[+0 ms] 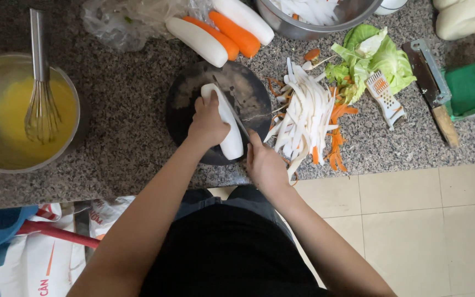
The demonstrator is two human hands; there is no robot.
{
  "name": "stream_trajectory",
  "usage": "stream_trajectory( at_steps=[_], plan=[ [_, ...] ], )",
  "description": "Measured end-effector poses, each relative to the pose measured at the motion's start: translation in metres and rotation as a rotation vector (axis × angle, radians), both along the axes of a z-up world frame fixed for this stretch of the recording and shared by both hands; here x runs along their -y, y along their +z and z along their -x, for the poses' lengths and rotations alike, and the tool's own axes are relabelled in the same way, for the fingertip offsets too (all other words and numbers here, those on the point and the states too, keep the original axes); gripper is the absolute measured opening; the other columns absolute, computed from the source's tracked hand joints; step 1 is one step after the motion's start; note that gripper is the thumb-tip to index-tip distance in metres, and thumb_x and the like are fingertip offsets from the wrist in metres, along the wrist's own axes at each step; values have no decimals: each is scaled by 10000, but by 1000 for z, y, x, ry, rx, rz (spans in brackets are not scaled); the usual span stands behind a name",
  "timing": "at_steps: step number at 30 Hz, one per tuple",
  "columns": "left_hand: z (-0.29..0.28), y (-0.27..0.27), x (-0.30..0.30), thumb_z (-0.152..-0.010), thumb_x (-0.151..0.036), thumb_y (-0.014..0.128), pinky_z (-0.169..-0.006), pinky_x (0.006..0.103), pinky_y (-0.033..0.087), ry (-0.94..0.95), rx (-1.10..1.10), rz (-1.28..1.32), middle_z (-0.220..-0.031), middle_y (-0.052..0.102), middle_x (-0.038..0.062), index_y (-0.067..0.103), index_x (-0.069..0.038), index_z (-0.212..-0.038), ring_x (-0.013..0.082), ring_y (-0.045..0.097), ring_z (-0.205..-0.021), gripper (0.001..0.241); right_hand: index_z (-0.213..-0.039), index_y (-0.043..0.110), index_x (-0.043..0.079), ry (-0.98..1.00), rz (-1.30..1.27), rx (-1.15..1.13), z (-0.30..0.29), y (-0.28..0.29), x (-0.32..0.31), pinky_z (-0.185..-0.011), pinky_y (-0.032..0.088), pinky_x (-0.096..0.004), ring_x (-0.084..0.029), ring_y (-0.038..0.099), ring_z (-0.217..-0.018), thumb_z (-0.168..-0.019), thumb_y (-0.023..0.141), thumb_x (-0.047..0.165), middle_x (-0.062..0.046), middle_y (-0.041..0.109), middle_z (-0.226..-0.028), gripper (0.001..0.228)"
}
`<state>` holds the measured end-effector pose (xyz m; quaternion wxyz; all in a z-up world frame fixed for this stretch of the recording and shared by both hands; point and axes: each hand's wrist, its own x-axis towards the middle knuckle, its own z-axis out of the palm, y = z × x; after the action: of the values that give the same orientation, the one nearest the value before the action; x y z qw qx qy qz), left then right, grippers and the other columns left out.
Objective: The person is slicing white radishes and carrots into thin strips on a cutting board using a large knife.
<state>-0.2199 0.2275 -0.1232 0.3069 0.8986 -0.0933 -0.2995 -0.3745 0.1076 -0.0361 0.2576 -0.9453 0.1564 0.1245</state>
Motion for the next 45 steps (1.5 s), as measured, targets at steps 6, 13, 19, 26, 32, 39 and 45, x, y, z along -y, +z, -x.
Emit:
stream_trajectory(
  at_steps=[6, 13, 19, 26, 32, 39, 45],
  plan=[
    [17, 45, 3, -872, -148, 731, -918, 630, 530, 86, -55, 144, -1598, 69, 400, 60, -54, -1652, 651, 309, -1391, 1033, -1424, 475, 183, -100, -121, -17, 1, 8, 0, -749, 579, -611, -528, 698, -925, -1028, 436, 218, -328, 700, -975, 399],
    [24, 13, -3, -733, -313, 843, -1003, 637, 502, 334, -201, 203, -1536, 252, 389, -16, -45, -1625, 580, 428, -1353, 1267, -1397, 476, 150, -152, -164, -16, 1, 6, 12, -762, 575, -621, -543, 696, -918, -1028, 426, 198, -337, 705, -954, 376],
    [34, 41, 0, -732, -484, 812, -957, 635, 478, 299, -149, 61, -1392, 404, 368, 289, 68, -1517, 516, 488, -1287, 1092, -1415, 449, 215, -213, -167, -72, 1, 4, 18, -855, 561, -610, -523, 688, -978, -1030, 438, 260, -303, 718, -978, 387],
    [19, 61, -21, -742, -370, 795, -975, 620, 495, 285, 94, -109, -1423, 384, 345, 428, 68, -1419, 514, 457, -1309, 886, -1408, 470, 202, -204, -182, -74, 2, -5, 23, -851, 558, -612, -522, 687, -990, -1041, 436, 246, -304, 717, -997, 372],
    [34, 70, -5, -930, -323, 722, -991, 560, 480, 93, 230, -446, -1463, 357, 312, 306, 20, -1536, 469, 467, -1317, 811, -1403, 483, 201, -158, -168, -116, -1, -8, 15, -857, 564, -602, -509, 697, -991, -1037, 430, 250, -294, 726, -991, 373],
    [50, 71, 6, -1056, -352, 549, -832, 533, 603, 32, 199, -262, -1354, 489, 344, 154, -1, -1620, 487, 588, -1211, 772, -1415, 456, 222, -123, -119, -125, -4, -18, 12, -836, 576, -590, -502, 704, -970, -1037, 427, 267, -291, 727, -943, 382],
    [39, 51, 3, -1014, -425, 591, -783, 522, 626, 18, 101, -186, -1370, 418, 315, 161, -8, -1613, 517, 568, -1202, 848, -1410, 454, 232, -117, -106, -88, -4, -21, 11, -802, 586, -575, -498, 709, -940, -1030, 420, 251, -285, 722, -930, 381]
  ],
)
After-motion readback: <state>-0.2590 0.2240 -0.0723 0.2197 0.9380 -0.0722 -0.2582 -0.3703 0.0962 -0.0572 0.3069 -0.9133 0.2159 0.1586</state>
